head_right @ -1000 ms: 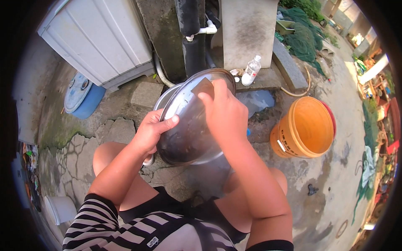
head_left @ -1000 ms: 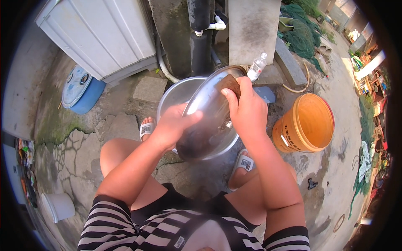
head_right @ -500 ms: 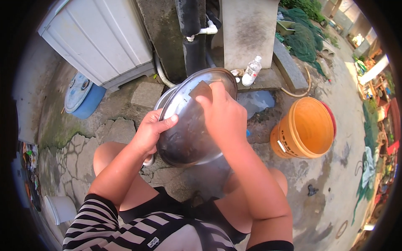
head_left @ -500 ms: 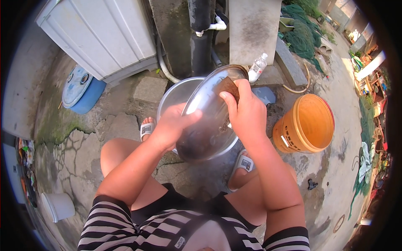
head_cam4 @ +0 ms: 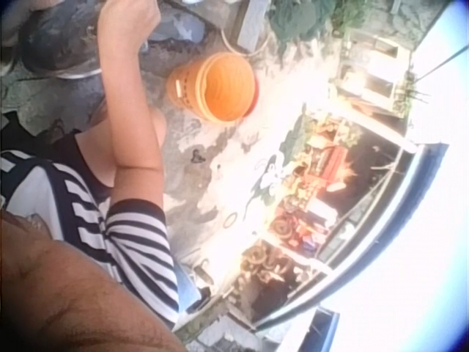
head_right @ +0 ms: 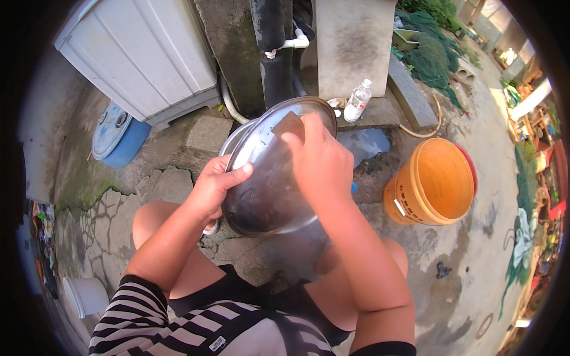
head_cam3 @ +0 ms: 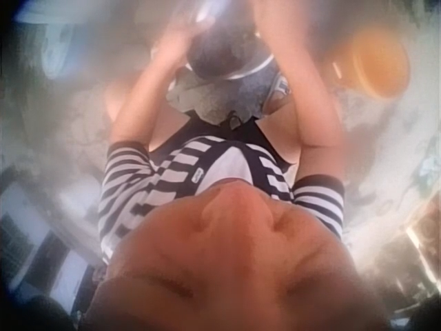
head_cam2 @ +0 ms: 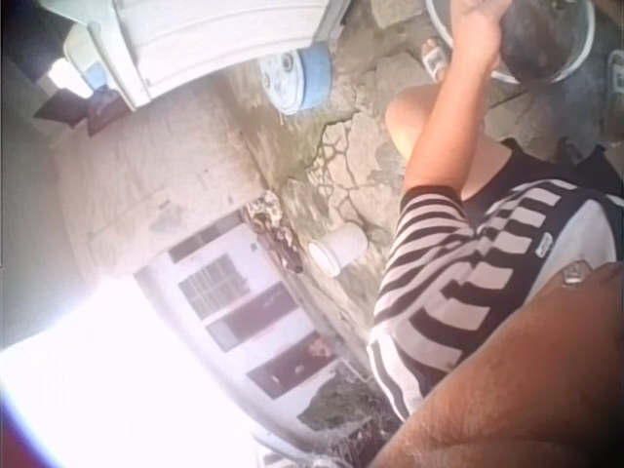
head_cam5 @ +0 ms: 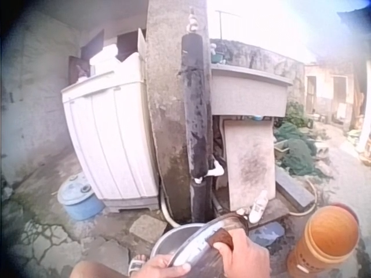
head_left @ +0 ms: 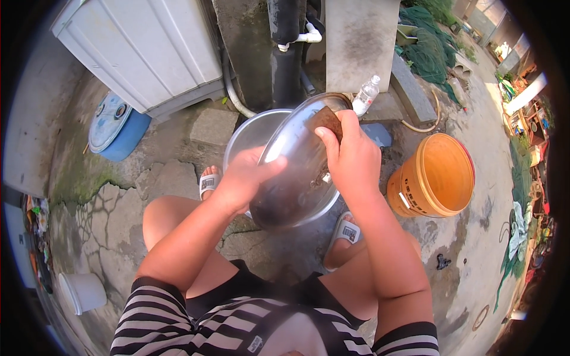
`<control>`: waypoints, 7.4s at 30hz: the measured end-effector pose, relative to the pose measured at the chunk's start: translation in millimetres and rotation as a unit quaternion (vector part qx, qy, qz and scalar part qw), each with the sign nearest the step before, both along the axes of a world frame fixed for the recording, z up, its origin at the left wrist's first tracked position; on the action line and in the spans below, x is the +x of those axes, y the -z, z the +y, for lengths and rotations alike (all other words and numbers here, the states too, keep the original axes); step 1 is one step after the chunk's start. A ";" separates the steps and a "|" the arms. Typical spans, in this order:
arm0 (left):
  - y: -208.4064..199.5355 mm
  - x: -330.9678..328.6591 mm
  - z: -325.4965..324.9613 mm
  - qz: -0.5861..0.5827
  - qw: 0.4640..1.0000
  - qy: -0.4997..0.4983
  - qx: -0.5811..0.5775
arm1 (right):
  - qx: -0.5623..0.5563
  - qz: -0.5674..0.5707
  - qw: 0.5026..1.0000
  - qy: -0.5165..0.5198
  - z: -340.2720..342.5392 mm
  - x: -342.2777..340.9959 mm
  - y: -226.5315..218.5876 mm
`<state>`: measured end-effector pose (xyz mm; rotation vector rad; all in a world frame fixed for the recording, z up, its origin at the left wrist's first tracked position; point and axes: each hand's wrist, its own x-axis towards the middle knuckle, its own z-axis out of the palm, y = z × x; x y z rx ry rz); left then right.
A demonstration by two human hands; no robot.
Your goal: The person cleans a metal lid by scrubbing its surface with an abrasive pad while holding it over a basin.
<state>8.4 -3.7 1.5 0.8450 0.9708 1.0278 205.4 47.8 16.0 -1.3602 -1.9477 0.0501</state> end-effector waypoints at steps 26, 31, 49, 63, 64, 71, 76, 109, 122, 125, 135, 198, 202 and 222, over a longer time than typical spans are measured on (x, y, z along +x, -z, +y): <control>-2.2 0.8 -0.1 0.008 1.000 -0.001 -0.004 | -0.009 -0.014 1.000 0.004 -0.1 0.1 0.5; -1.5 0.5 0.0 0.012 1.000 0.005 0.000 | 0.000 -0.011 1.000 0.009 0.6 0.4 0.4; 1.5 1.5 0.3 0.019 1.000 -0.007 0.002 | -0.004 -0.004 1.000 0.016 0.1 -1.2 -0.6; 3.0 0.6 1.7 0.020 1.000 -0.007 0.003 | -0.004 0.008 1.000 -0.011 1.8 -1.7 0.8; 0.9 1.6 1.1 0.021 1.000 -0.008 0.002 | -0.019 0.002 1.000 0.008 2.9 -1.6 -0.8; -1.2 1.8 -0.2 0.024 1.000 -0.011 0.002 | -0.031 -0.006 0.999 0.018 4.2 0.3 -2.0; -2.5 2.0 0.6 0.024 1.000 -0.008 -0.004 | -0.019 0.009 1.000 0.012 2.8 -1.2 -0.4; -3.9 1.4 1.2 -0.012 1.000 -0.015 -0.016 | 0.030 0.009 0.999 -0.035 -7.7 -8.3 3.2; -4.5 1.5 1.4 -0.020 0.999 -0.022 -0.021 | 0.029 0.001 0.999 -0.028 -5.8 -7.7 6.4; -5.4 1.1 1.0 -0.010 0.999 -0.028 -0.019 | 0.035 0.007 0.999 -0.014 -4.2 -7.9 5.1; -4.5 1.4 2.0 -0.012 1.000 -0.019 -0.017 | 0.024 0.003 0.999 -0.047 -10.1 -9.0 7.7; -6.7 2.5 1.7 -0.023 0.999 -0.028 -0.039 | 0.017 0.014 1.000 -0.023 -5.3 -10.5 5.0; -7.3 3.0 2.2 -0.020 0.999 -0.032 -0.032 | 0.020 0.020 0.999 -0.039 -9.8 -11.2 7.6; -9.1 0.6 1.3 -0.022 0.999 -0.032 -0.037 | 0.064 -0.016 0.997 -0.026 -5.5 -8.3 5.7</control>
